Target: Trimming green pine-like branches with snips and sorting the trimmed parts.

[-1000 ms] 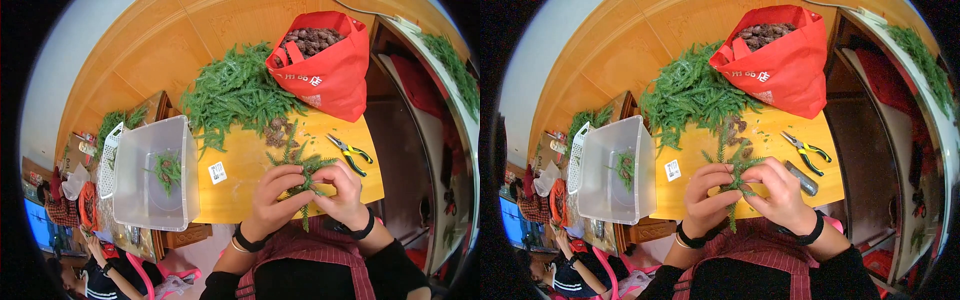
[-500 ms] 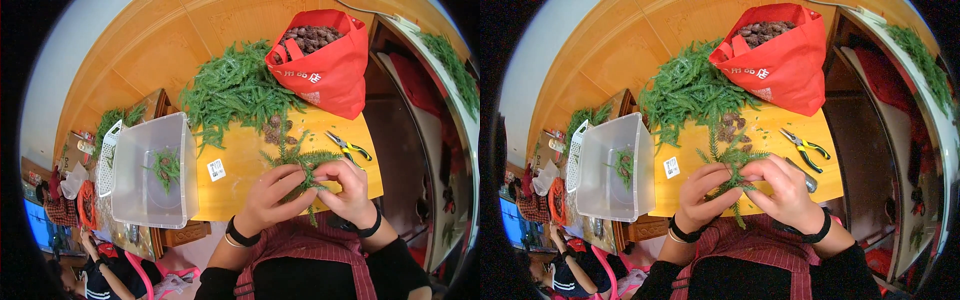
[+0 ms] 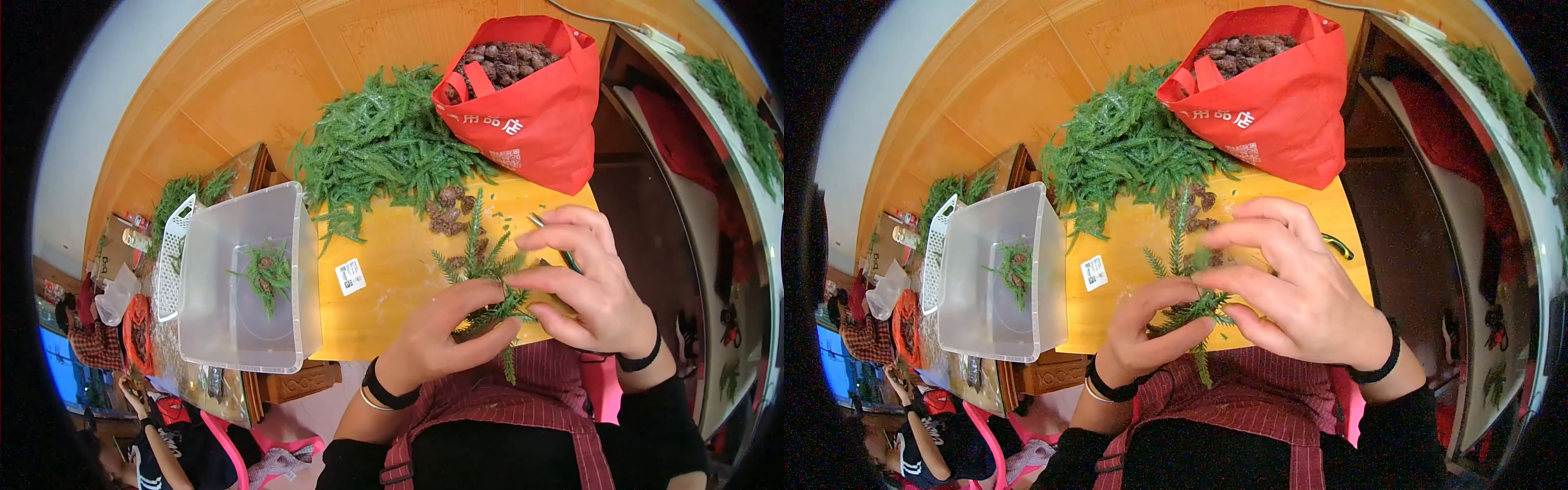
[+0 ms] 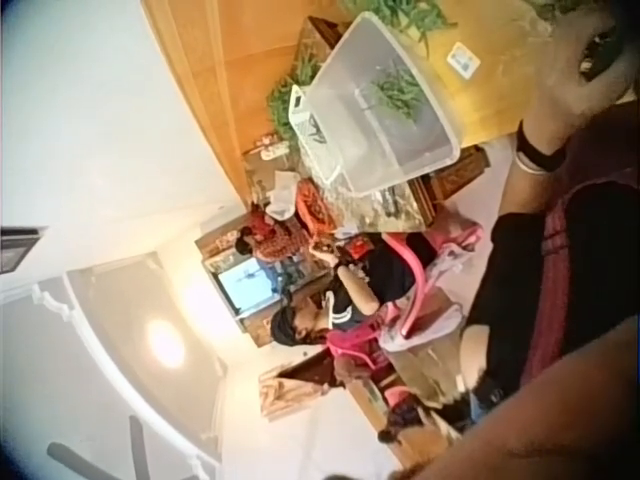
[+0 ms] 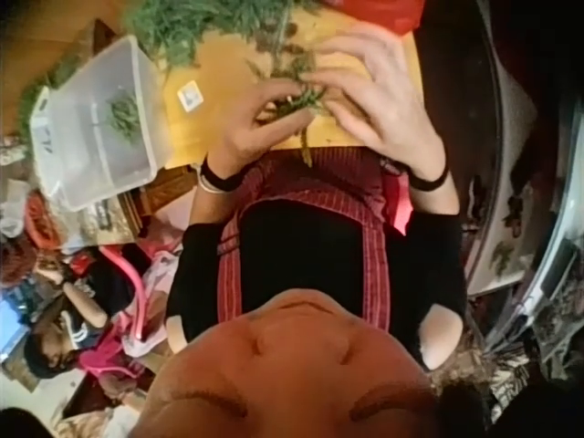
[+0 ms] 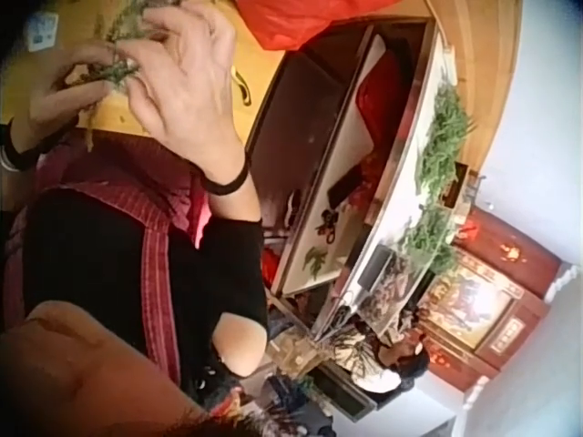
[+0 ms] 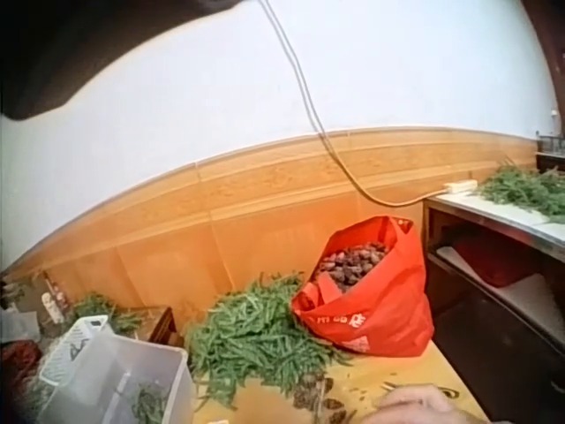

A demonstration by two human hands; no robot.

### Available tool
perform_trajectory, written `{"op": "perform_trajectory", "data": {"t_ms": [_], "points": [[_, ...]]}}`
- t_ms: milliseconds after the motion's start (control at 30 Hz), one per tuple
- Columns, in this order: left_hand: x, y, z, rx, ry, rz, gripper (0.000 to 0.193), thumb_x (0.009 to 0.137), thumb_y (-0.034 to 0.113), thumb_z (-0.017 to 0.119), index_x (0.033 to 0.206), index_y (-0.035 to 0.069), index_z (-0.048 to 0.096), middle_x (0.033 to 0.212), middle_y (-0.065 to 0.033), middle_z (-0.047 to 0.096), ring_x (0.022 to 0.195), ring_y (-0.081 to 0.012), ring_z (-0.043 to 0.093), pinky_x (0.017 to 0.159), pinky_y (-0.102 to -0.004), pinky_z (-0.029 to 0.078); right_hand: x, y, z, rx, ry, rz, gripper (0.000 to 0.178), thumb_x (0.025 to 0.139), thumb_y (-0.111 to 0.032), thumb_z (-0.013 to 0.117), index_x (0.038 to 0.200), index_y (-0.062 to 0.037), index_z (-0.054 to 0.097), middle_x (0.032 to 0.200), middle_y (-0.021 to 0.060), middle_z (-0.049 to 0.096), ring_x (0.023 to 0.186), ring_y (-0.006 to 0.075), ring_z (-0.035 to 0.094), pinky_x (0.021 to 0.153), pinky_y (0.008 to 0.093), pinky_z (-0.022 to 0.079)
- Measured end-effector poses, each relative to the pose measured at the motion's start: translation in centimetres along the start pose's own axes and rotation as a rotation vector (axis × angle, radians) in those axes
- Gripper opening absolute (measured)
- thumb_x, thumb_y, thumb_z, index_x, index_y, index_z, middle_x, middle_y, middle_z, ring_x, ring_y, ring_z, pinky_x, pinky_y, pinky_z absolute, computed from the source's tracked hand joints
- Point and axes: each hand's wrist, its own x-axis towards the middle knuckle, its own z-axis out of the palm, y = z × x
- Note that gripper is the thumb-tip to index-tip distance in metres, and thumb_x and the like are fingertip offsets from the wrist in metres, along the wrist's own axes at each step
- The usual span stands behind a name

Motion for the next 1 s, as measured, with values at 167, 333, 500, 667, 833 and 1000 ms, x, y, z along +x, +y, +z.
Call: {"op": "perform_trajectory", "data": {"t_ms": [167,333,500,667,833,1000], "points": [[0.0,0.9,-0.4,-0.076,-0.074,-0.041,0.026,0.066,-0.002,0.073,0.090,0.002,0.065,0.098,-0.0165,0.058,0.089,-0.0312,0.060,0.076,-0.0366,0.051,0.7,1.2,0.1,0.039,-0.144,0.013,0.038,0.061,-0.016,0.072,0.097,-0.0059,0.064,0.125,0.0158,0.048,0.121,0.0399,0.034,0.098,0.0496,0.030],[0.2,1.1,-0.3,-0.087,-0.024,-0.006,0.029,0.066,0.000,0.074,0.093,0.001,0.061,0.095,-0.0149,0.057,0.082,-0.0297,0.061,0.069,-0.0352,0.051,1.0,2.4,0.4,0.306,-0.219,-0.054,0.034,0.063,-0.022,0.075,0.091,-0.0062,0.064,0.124,0.0179,0.049,0.122,0.0401,0.035,0.098,0.0490,0.030],[0.5,1.5,-0.6,-0.145,-0.064,-0.076,0.037,0.066,0.000,0.075,0.099,-0.005,0.058,0.095,-0.0156,0.059,0.086,-0.0288,0.061,0.074,-0.0349,0.050,1.1,2.7,0.4,0.382,-0.221,-0.023,0.030,0.064,-0.024,0.076,0.087,-0.0074,0.065,0.118,0.0179,0.053,0.121,0.0387,0.038,0.097,0.0480,0.031],[0.4,1.4,-0.6,-0.265,-0.086,-0.158,0.043,0.066,0.001,0.076,0.102,-0.004,0.055,0.094,-0.0154,0.059,0.081,-0.0293,0.062,0.071,-0.0345,0.049,1.0,3.0,0.8,0.473,-0.206,-0.022,0.029,0.065,-0.025,0.076,0.087,-0.0087,0.065,0.112,0.0174,0.056,0.119,0.0379,0.040,0.097,0.0475,0.032],[1.1,1.7,-0.9,-0.214,-0.073,-0.114,0.041,0.066,0.001,0.075,0.102,-0.005,0.055,0.094,-0.0159,0.059,0.081,-0.0295,0.062,0.071,-0.0337,0.049,0.8,3.0,1.0,0.479,-0.144,-0.048,0.029,0.064,-0.023,0.077,0.086,-0.0078,0.066,0.106,0.0166,0.059,0.114,0.0371,0.044,0.095,0.0486,0.034],[1.0,1.7,-0.8,-0.227,-0.066,-0.152,0.040,0.067,0.001,0.075,0.102,-0.005,0.056,0.095,-0.0172,0.060,0.083,-0.0295,0.062,0.071,-0.0335,0.049,0.5,2.9,1.2,0.452,-0.111,-0.063,0.026,0.064,-0.019,0.077,0.084,-0.0076,0.066,0.104,0.0158,0.059,0.112,0.0364,0.046,0.093,0.0481,0.035]]}}
